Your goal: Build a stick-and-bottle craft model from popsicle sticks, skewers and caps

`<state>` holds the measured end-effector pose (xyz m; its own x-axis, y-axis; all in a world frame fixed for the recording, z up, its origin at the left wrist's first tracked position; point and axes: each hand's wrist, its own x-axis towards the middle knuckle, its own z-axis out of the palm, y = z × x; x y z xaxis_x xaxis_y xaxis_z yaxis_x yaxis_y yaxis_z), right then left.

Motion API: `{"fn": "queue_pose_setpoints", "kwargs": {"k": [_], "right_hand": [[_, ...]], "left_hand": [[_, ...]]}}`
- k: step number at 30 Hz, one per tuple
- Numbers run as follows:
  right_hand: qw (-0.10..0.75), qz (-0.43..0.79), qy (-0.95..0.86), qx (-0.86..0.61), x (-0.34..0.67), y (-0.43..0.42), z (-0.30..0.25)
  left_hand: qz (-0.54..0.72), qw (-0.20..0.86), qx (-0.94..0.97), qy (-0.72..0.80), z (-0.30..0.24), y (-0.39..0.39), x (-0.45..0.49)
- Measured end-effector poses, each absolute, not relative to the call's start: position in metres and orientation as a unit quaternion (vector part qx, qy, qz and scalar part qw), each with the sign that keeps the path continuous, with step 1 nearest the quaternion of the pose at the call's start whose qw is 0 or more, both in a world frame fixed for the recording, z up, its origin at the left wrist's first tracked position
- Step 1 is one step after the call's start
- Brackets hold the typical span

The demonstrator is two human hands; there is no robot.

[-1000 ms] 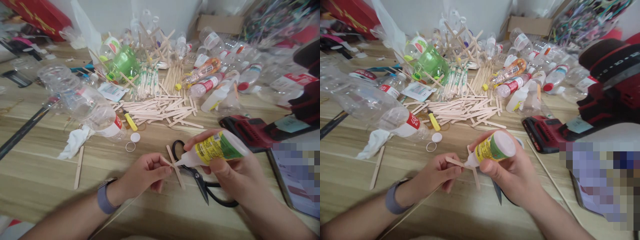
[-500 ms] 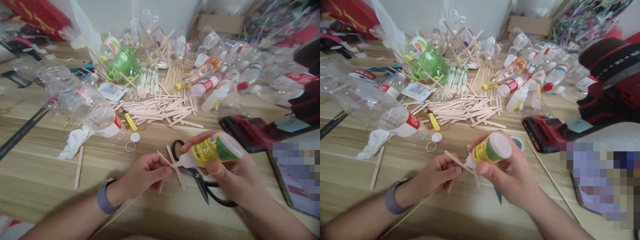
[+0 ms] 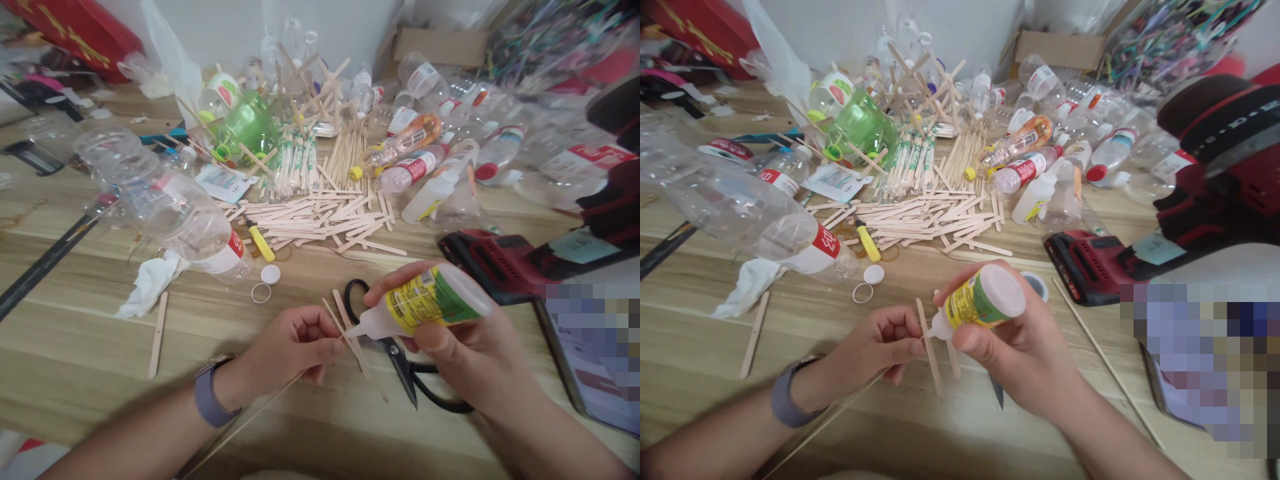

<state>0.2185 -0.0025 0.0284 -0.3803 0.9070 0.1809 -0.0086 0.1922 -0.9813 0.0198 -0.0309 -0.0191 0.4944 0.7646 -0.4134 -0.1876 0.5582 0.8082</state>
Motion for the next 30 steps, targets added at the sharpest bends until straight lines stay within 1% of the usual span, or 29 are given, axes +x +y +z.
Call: {"fn": "queue_pose_setpoints", "kwargs": {"k": [9,16,30], "right_hand": [[0.433,0.541,-0.633,-0.345,0.2186,-0.0041,0.0318],[0.426,0.552,-0.632,-0.34,0.2185,-0.0034,0.0294],[0.438,0.561,-0.619,-0.333,0.2195,-0.0029,0.027]], "left_hand": [[0.341,0.777,0.368,0.381,-0.0172,-0.0301,0.0198],[0.324,0.773,0.375,0.395,-0.0189,-0.0308,0.0185],[0.323,0.776,0.372,0.393,-0.0217,-0.0315,0.0178]]}}
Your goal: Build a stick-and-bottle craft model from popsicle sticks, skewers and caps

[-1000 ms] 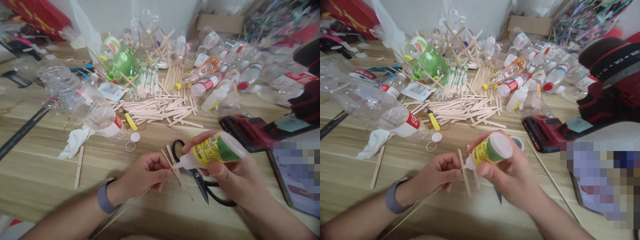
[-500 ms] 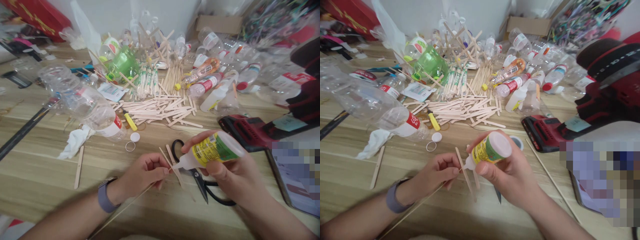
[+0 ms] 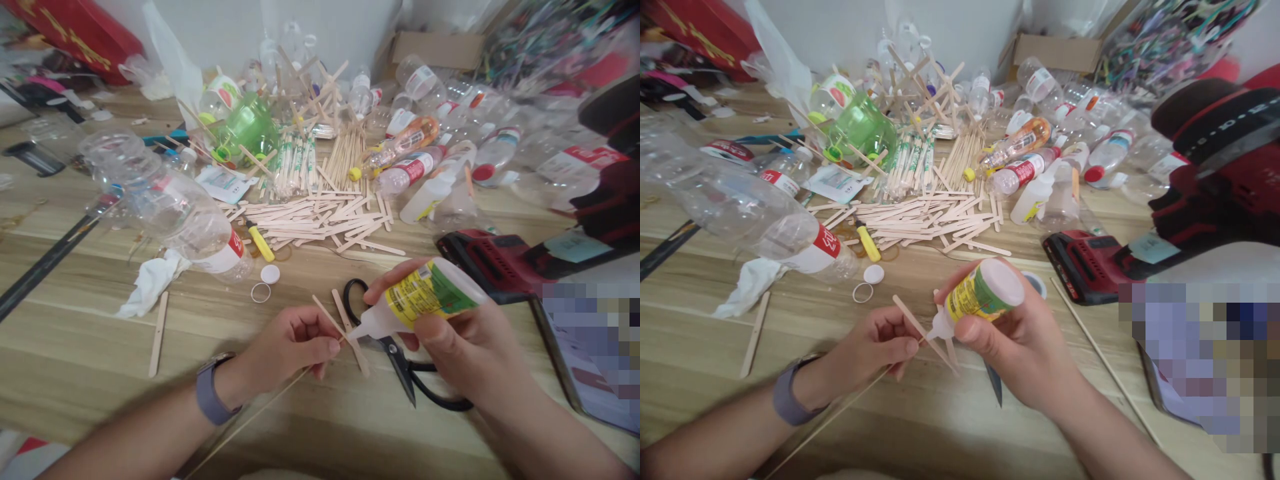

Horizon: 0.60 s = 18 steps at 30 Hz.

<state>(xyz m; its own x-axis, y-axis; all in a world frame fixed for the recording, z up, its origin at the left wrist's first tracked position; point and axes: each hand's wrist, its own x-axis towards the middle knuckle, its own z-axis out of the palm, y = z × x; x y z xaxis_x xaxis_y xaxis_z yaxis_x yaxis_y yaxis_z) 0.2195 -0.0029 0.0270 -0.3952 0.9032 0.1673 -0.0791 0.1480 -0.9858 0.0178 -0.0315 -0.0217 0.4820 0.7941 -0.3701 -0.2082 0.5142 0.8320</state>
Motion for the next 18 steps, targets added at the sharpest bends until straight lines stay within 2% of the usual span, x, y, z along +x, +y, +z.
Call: {"fn": "queue_pose_setpoints", "kwargs": {"k": [18], "right_hand": [[0.435,0.579,-0.6,-0.339,0.2209,-0.0022,0.0248]], "left_hand": [[0.321,0.792,0.352,0.382,-0.0223,-0.0318,0.0162]]}}
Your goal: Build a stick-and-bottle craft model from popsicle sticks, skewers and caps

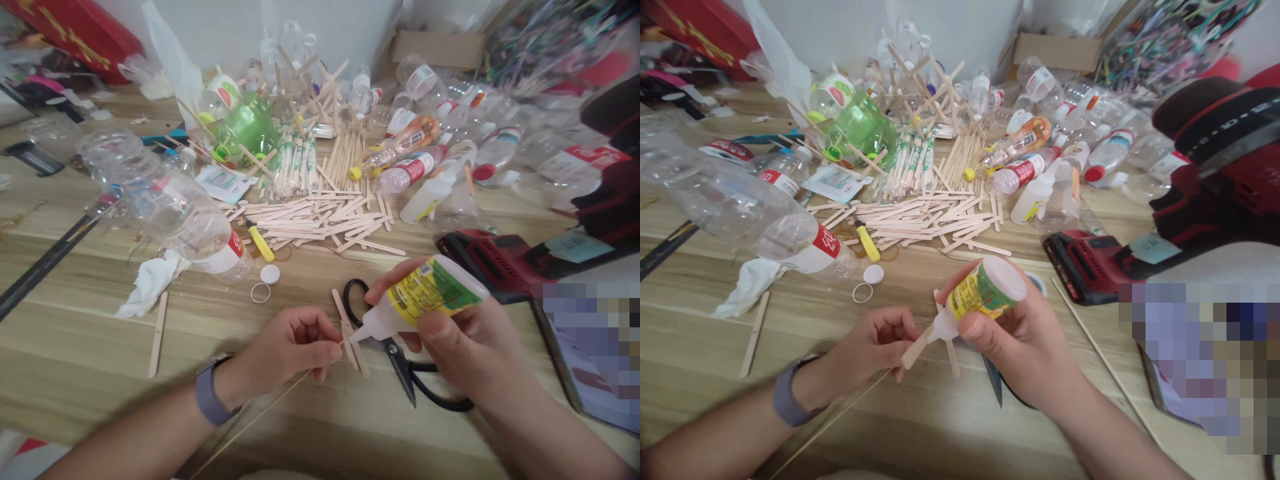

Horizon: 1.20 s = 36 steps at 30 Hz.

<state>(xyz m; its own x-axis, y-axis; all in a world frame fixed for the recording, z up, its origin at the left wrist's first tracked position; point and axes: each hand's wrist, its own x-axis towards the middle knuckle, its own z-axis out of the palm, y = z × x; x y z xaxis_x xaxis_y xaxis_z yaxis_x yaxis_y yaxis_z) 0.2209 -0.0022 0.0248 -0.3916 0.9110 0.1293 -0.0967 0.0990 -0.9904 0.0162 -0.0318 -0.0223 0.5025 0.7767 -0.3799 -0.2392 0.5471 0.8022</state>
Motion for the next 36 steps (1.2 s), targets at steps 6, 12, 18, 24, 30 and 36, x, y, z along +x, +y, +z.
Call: {"fn": "queue_pose_setpoints", "kwargs": {"k": [6,12,18,24,30,36], "right_hand": [[0.429,0.588,-0.587,-0.354,0.218,-0.0008,0.0263],[0.431,0.602,-0.576,-0.347,0.2209,-0.0011,0.0231],[0.449,0.587,-0.574,-0.351,0.224,-0.0013,0.0259],[0.43,0.594,-0.583,-0.349,0.2215,-0.0024,0.0257],[0.432,0.594,-0.575,-0.359,0.2188,-0.0021,0.0216],[0.44,0.598,-0.556,-0.373,0.2192,-0.001,0.0171]], "left_hand": [[0.333,0.802,0.339,0.362,-0.0229,-0.0334,0.0169],[0.35,0.801,0.339,0.349,-0.026,-0.0336,0.0179],[0.351,0.799,0.33,0.361,-0.0214,-0.0324,0.0198],[0.354,0.796,0.339,0.356,-0.0229,-0.0329,0.0193],[0.357,0.796,0.335,0.357,-0.0226,-0.0326,0.019],[0.363,0.799,0.332,0.347,-0.0274,-0.0323,0.0178]]}}
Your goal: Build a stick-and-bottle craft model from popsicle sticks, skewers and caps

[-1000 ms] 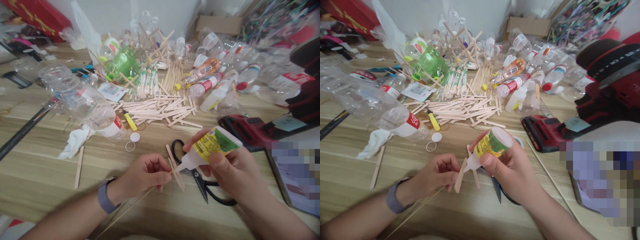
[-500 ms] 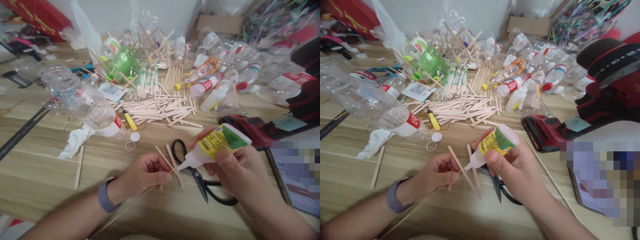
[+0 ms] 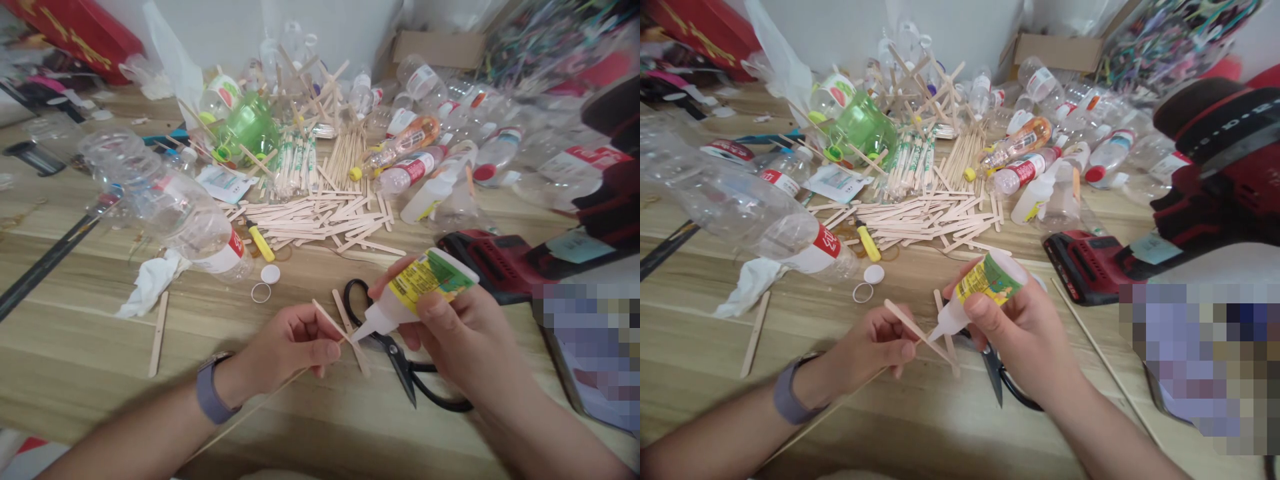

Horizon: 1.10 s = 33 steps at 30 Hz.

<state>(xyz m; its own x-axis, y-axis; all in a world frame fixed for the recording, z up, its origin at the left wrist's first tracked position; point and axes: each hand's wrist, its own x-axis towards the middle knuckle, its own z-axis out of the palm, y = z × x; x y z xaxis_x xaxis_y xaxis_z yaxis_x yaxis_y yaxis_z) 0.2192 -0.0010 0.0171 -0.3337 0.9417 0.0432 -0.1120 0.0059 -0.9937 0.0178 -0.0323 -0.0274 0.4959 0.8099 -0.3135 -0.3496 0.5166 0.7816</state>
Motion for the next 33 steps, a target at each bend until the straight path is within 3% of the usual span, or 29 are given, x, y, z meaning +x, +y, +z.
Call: {"fn": "queue_pose_setpoints", "kwargs": {"k": [21,33], "right_hand": [[0.502,0.615,-0.46,-0.398,0.209,0.002,0.017],[0.493,0.615,-0.468,-0.399,0.209,0.001,0.016]], "left_hand": [[0.383,0.804,0.334,0.31,-0.023,-0.03,0.018],[0.381,0.811,0.305,0.322,-0.026,-0.031,0.017]]}}
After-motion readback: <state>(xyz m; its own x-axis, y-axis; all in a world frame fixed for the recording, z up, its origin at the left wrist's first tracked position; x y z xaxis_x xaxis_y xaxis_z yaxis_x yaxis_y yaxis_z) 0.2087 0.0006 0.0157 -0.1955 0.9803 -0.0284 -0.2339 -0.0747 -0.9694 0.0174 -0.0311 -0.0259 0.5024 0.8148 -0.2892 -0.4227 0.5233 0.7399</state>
